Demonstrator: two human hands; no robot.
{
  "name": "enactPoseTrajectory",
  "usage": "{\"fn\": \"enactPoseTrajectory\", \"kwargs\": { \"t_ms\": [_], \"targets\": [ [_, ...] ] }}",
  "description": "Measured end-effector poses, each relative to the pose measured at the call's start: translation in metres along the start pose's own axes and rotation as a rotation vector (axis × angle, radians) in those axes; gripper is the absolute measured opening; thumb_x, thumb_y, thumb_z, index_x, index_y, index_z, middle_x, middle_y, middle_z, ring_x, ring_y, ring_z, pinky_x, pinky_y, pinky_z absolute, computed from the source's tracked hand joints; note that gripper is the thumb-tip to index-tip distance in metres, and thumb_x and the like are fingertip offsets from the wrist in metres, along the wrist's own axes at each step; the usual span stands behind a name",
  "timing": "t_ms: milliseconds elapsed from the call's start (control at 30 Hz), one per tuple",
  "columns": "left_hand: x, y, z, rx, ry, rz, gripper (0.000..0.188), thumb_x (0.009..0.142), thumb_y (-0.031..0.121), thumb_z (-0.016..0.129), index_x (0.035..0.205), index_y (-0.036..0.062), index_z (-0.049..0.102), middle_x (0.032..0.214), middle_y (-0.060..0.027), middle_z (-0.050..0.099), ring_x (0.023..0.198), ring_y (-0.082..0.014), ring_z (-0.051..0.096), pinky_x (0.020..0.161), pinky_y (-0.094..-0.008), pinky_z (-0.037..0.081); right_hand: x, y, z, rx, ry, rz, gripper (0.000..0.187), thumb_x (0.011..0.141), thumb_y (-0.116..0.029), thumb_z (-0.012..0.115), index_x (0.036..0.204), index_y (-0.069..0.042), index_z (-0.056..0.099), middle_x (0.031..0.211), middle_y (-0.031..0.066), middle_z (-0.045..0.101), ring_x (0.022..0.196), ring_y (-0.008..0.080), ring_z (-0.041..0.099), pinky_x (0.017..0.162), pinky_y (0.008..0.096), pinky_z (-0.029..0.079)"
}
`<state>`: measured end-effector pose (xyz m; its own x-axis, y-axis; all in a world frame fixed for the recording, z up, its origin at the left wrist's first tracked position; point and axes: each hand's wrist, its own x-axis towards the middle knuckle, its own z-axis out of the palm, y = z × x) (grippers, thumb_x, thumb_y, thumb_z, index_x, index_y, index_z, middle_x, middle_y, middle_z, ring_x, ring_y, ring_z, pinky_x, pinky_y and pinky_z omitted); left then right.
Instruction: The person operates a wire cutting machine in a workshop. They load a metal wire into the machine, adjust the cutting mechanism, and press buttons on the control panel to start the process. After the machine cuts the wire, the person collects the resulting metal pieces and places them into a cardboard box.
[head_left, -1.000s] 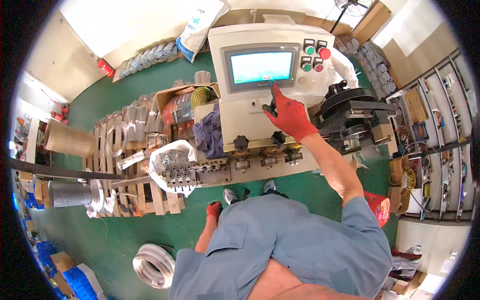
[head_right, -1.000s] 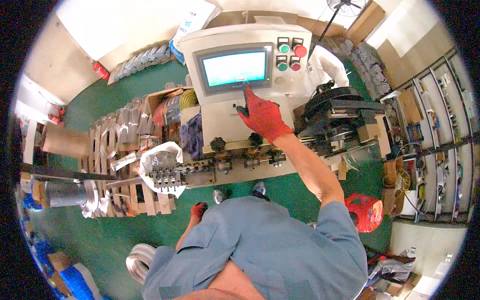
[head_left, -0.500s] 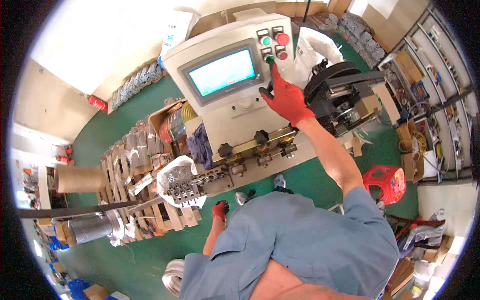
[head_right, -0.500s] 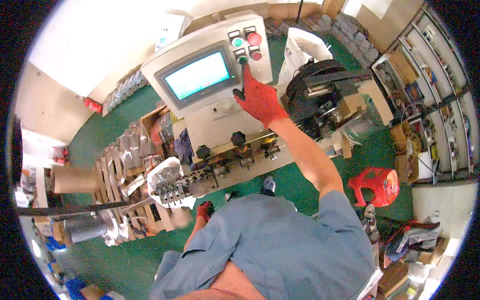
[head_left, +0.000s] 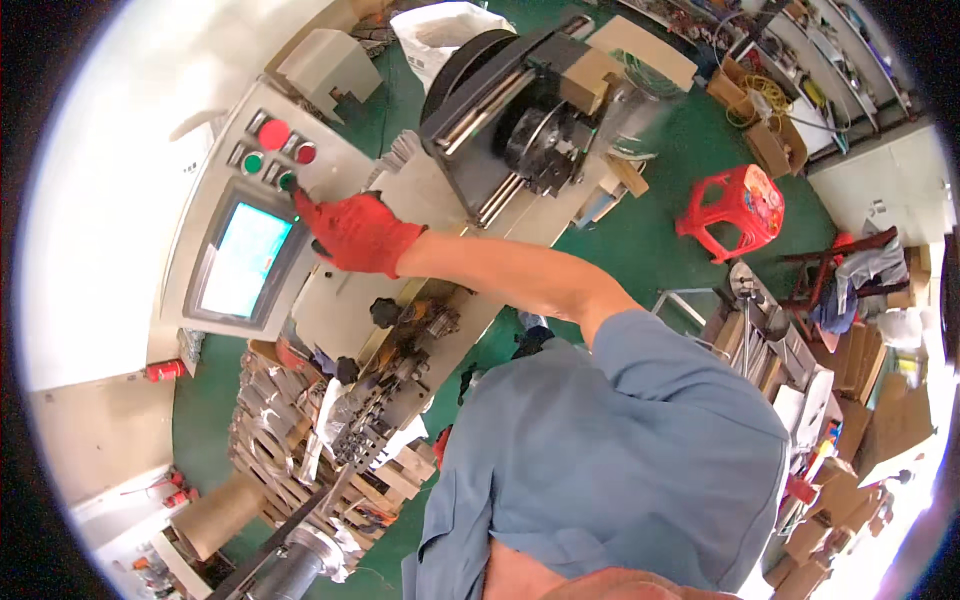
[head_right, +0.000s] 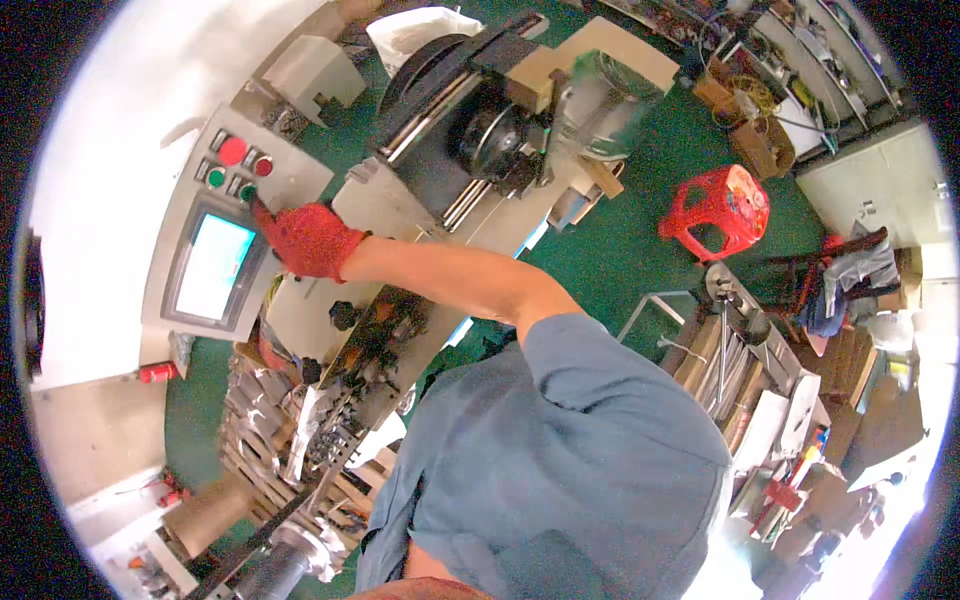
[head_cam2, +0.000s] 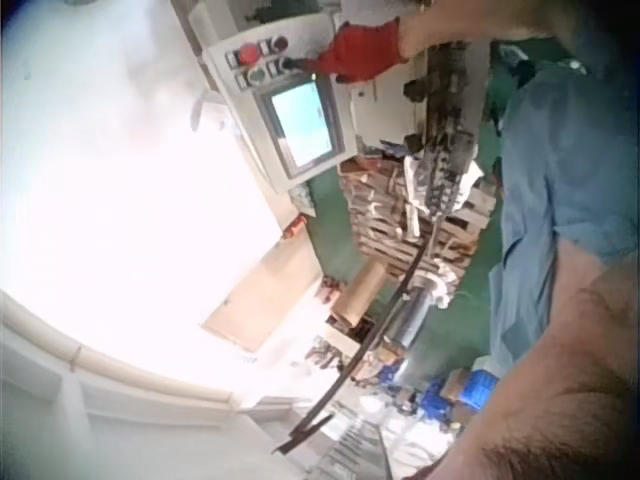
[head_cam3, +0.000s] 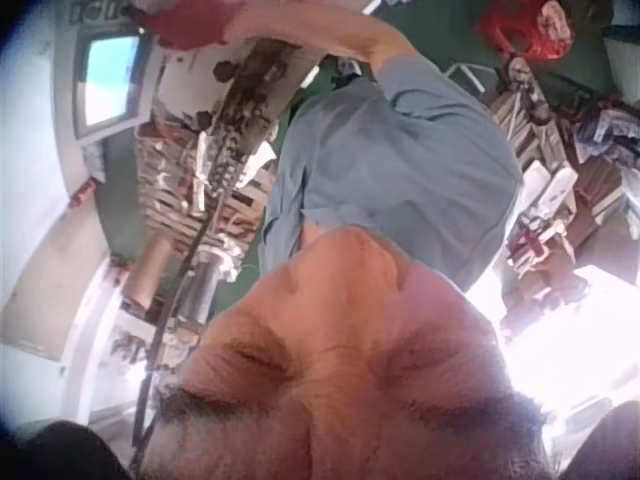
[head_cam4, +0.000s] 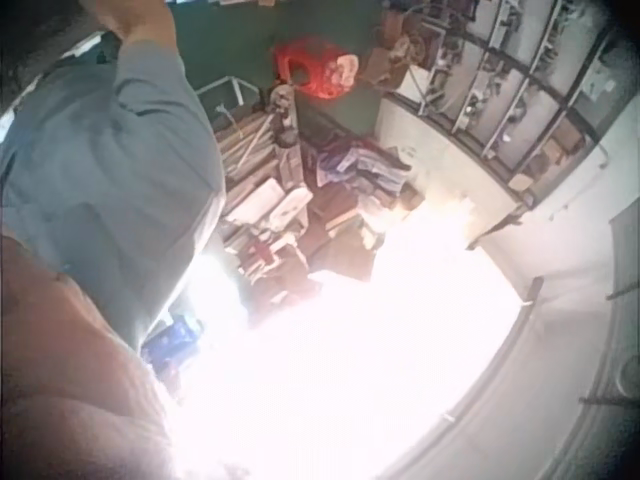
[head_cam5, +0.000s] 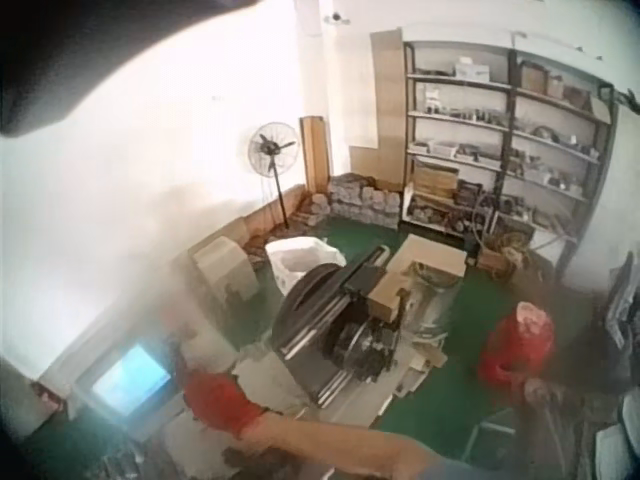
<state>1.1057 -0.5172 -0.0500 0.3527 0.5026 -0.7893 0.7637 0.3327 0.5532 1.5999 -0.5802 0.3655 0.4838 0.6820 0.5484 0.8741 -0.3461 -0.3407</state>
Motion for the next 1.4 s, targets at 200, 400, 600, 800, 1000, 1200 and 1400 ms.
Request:
{"fn": "enactPoseTrajectory", "kwargs": {
  "t_ms": [200, 400, 600, 800, 1000, 1200, 1400],
  "targets": [
    [-0.012, 0.027, 0.007, -0.029, 0.006, -0.020, 0.018, 0.080, 0.016, 0.065, 0.096, 0.0079, 0.064, 0.079, -0.0058, 0.065, 0.068, -0.0193, 0.061, 0.060, -0.0346, 0.050, 0.003, 0.008, 0.020, 0.073, 0.017, -0.032, 0.075, 0.078, -0.026, 0.059, 0.134, 0.013, 0.028, 0.071, 0.0141, 0.058, 0.058, 0.0276, 0.058, 0.050, 0.0399, 0.046],
    [-0.018, 0.044, 0.029, -0.052, 0.005, -0.029, 0.018, 0.080, 0.017, 0.065, 0.095, 0.0078, 0.065, 0.079, -0.0057, 0.065, 0.068, -0.0190, 0.061, 0.060, -0.0344, 0.050, 0.002, 0.005, -0.002, 0.089, -0.026, -0.057, 0.067, 0.074, -0.017, 0.055, 0.130, 0.014, 0.035, 0.064, 0.0118, 0.057, 0.053, 0.0252, 0.056, 0.047, 0.0376, 0.044],
    [-0.021, 0.049, 0.047, -0.015, -0.023, -0.022, 0.017, 0.080, 0.017, 0.065, 0.094, 0.0077, 0.065, 0.079, -0.0055, 0.066, 0.068, -0.0186, 0.061, 0.060, -0.0342, 0.049, 0.000, 0.016, 0.007, 0.109, 0.013, -0.113, 0.062, 0.077, -0.015, 0.051, 0.130, 0.013, 0.035, 0.068, 0.0111, 0.059, 0.057, 0.0241, 0.058, 0.048, 0.0362, 0.044],
    [-0.018, 0.051, 0.041, -0.001, -0.044, -0.021, 0.017, 0.080, 0.017, 0.065, 0.094, 0.0075, 0.065, 0.080, -0.0054, 0.066, 0.068, -0.0183, 0.061, 0.060, -0.0339, 0.049, -0.001, 0.011, 0.018, -0.005, 0.087, -0.111, 0.064, 0.076, -0.017, 0.052, 0.130, 0.013, 0.035, 0.066, 0.0097, 0.058, 0.056, 0.0236, 0.058, 0.048, 0.0372, 0.043],
    [-0.013, 0.045, 0.030, -0.011, -0.056, -0.015, 0.017, 0.079, 0.017, 0.066, 0.093, 0.0074, 0.066, 0.080, -0.0053, 0.066, 0.068, -0.0180, 0.061, 0.061, -0.0337, 0.049, 0.000, 0.005, 0.019, -0.055, 0.045, -0.040, 0.068, 0.075, -0.020, 0.055, 0.131, 0.013, 0.034, 0.067, 0.0107, 0.058, 0.058, 0.0243, 0.059, 0.048, 0.0367, 0.044],
    [-0.012, 0.035, 0.016, 0.000, -0.070, -0.010, 0.017, 0.079, 0.018, 0.066, 0.092, 0.0073, 0.066, 0.080, -0.0051, 0.066, 0.068, -0.0176, 0.061, 0.061, -0.0334, 0.049, 0.000, 0.002, 0.018, -0.065, -0.024, -0.020, 0.074, 0.075, -0.025, 0.059, 0.132, 0.014, 0.032, 0.068, 0.0103, 0.059, 0.059, 0.0230, 0.059, 0.049, 0.0366, 0.045],
    [-0.014, 0.022, 0.001, -0.004, -0.079, -0.008, 0.016, 0.079, 0.018, 0.066, 0.092, 0.0072, 0.067, 0.081, -0.0050, 0.066, 0.069, -0.0173, 0.061, 0.061, -0.0332, 0.049, 0.000, -0.007, 0.016, -0.163, -0.029, 0.002, 0.072, 0.076, -0.024, 0.057, 0.131, 0.015, 0.032, 0.068, 0.0108, 0.059, 0.060, 0.0237, 0.059, 0.048, 0.0370, 0.044]
  ]
}}
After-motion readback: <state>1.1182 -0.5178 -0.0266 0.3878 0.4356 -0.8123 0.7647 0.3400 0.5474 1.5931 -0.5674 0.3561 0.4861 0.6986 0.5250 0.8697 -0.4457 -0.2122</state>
